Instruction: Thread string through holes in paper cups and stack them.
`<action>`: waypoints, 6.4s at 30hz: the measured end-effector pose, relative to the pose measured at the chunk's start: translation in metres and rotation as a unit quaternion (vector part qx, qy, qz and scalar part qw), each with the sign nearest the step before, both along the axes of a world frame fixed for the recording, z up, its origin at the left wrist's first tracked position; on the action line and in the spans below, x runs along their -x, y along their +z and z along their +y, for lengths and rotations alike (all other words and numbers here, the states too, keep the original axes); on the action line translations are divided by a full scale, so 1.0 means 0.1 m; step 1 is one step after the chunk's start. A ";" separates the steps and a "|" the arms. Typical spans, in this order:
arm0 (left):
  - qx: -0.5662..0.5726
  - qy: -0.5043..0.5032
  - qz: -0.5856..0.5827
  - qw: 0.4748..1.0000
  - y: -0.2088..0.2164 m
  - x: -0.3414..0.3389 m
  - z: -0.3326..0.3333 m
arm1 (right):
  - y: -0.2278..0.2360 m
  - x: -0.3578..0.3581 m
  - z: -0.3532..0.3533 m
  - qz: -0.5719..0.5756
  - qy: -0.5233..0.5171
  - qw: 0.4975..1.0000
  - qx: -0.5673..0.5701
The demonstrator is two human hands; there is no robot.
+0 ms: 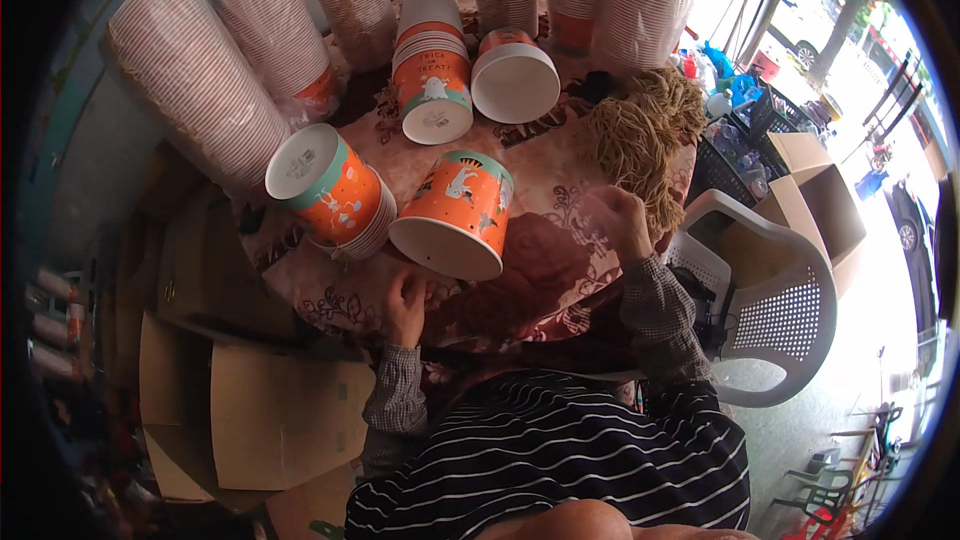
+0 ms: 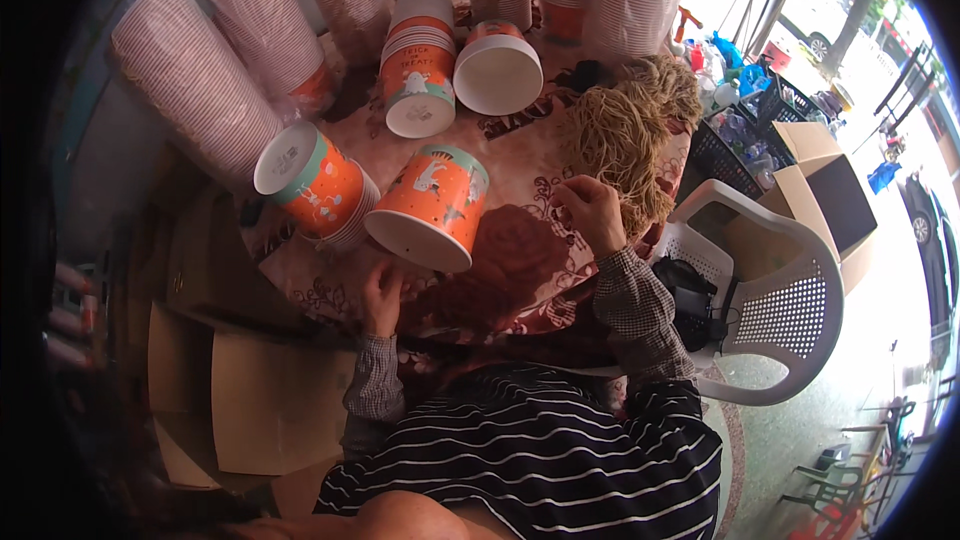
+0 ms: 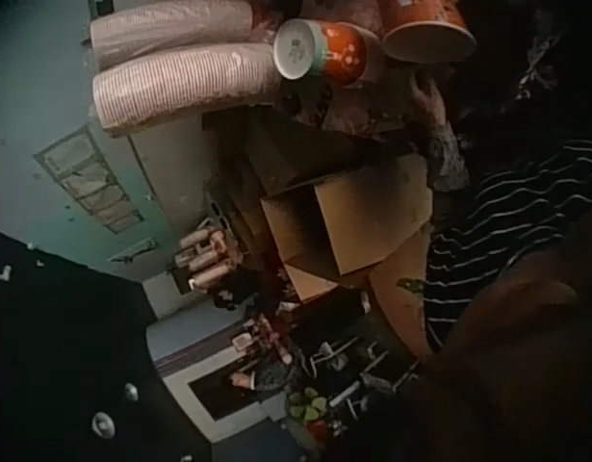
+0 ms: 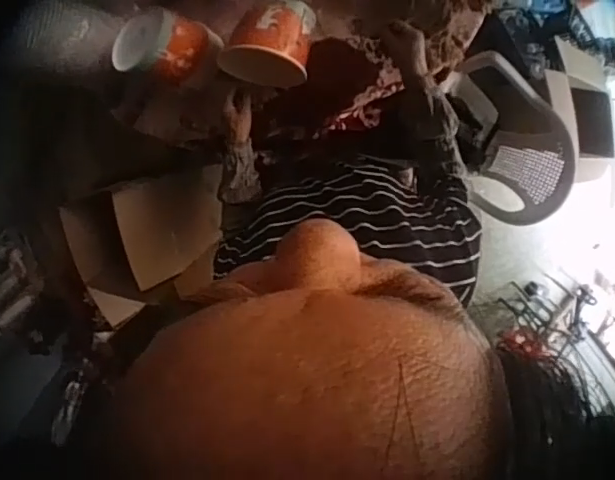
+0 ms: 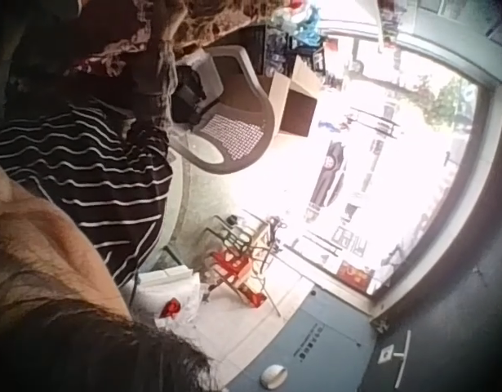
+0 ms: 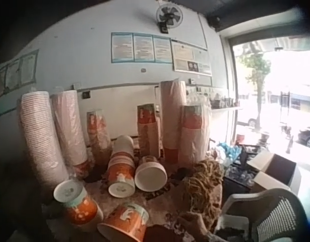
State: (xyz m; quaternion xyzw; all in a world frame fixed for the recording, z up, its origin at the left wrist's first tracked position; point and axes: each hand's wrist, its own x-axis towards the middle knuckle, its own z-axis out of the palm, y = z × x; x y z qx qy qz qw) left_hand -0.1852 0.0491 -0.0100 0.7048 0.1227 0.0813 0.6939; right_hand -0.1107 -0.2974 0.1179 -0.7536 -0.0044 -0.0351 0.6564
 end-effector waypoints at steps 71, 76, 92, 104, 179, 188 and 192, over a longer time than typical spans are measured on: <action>-0.255 -0.129 -0.187 0.940 0.74 0.79 -0.77 | -0.41 1.08 0.86 -0.115 0.296 0.937 0.145; -0.257 -0.124 -0.184 0.941 0.78 0.74 -0.80 | -0.30 1.10 0.85 -0.026 0.280 0.954 0.105; -0.215 -0.126 -0.187 0.950 0.82 0.71 -0.70 | -0.39 1.07 0.91 -0.118 0.267 0.949 0.122; -0.059 -0.130 -0.060 0.988 0.95 0.71 -0.68 | -0.18 1.01 1.02 -0.062 0.284 0.956 0.048; -0.038 -0.036 -0.194 0.980 0.73 0.47 -0.67 | -0.08 0.63 1.44 -0.363 0.101 0.915 0.142; 0.015 -0.024 -0.139 0.990 0.82 0.33 -0.69 | -0.11 0.67 1.46 -0.362 0.106 0.913 0.157; -0.046 -0.013 -0.148 0.988 0.88 0.33 -0.69 | -0.08 0.72 1.36 -0.345 0.139 0.913 0.169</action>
